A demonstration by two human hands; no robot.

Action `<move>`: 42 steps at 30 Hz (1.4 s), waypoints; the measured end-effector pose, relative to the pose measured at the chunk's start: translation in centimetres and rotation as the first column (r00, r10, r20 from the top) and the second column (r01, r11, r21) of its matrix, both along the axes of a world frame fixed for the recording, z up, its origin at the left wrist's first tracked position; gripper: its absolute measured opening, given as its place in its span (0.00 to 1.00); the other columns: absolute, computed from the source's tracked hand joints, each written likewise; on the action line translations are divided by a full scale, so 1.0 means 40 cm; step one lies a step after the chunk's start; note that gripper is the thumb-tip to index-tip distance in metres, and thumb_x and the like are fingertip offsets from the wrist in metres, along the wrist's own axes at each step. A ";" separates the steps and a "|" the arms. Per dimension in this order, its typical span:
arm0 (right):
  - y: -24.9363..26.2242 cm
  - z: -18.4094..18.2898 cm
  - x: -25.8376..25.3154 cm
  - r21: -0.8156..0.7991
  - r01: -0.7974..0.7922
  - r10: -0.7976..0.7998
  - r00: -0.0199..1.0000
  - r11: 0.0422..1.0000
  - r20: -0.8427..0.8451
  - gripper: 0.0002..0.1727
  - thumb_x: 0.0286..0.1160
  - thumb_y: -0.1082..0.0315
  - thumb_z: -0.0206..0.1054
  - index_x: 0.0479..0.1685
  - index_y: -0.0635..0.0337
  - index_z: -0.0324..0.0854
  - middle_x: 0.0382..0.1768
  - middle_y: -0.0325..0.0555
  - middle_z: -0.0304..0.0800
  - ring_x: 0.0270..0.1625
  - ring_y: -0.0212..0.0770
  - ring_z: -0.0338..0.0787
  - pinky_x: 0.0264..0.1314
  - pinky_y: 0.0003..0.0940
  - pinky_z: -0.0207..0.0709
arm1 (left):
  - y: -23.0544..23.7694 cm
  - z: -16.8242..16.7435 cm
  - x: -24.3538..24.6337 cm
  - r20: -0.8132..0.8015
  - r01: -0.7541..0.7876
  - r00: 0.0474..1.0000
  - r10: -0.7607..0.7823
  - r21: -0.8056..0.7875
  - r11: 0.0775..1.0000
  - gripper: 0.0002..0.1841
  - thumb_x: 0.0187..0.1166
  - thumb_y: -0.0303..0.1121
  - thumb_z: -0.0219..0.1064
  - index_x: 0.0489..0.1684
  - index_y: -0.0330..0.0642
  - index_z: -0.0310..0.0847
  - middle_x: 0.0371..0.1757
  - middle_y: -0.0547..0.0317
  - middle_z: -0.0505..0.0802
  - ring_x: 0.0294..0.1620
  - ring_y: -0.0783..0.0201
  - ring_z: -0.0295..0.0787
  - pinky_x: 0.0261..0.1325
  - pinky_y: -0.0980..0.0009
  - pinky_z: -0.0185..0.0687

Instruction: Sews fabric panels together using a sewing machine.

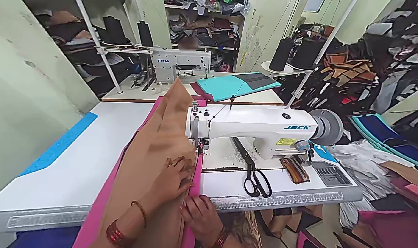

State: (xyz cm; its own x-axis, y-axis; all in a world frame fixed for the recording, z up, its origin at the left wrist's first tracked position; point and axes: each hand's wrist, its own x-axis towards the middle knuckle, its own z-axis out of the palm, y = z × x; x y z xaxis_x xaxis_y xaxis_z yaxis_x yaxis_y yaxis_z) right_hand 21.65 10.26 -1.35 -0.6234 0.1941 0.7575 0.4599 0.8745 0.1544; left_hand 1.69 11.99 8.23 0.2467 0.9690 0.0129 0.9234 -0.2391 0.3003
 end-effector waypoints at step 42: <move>0.178 0.137 -0.020 -0.577 0.030 -0.026 1.000 0.817 0.015 0.14 0.71 0.81 0.64 0.40 0.57 0.95 0.50 0.45 0.98 0.61 0.50 0.94 0.60 0.54 0.84 | 0.101 0.038 0.068 -0.144 -0.141 0.979 0.146 0.046 0.989 0.17 0.89 0.35 0.56 0.62 0.41 0.90 0.67 0.43 0.89 0.74 0.38 0.81 0.69 0.39 0.75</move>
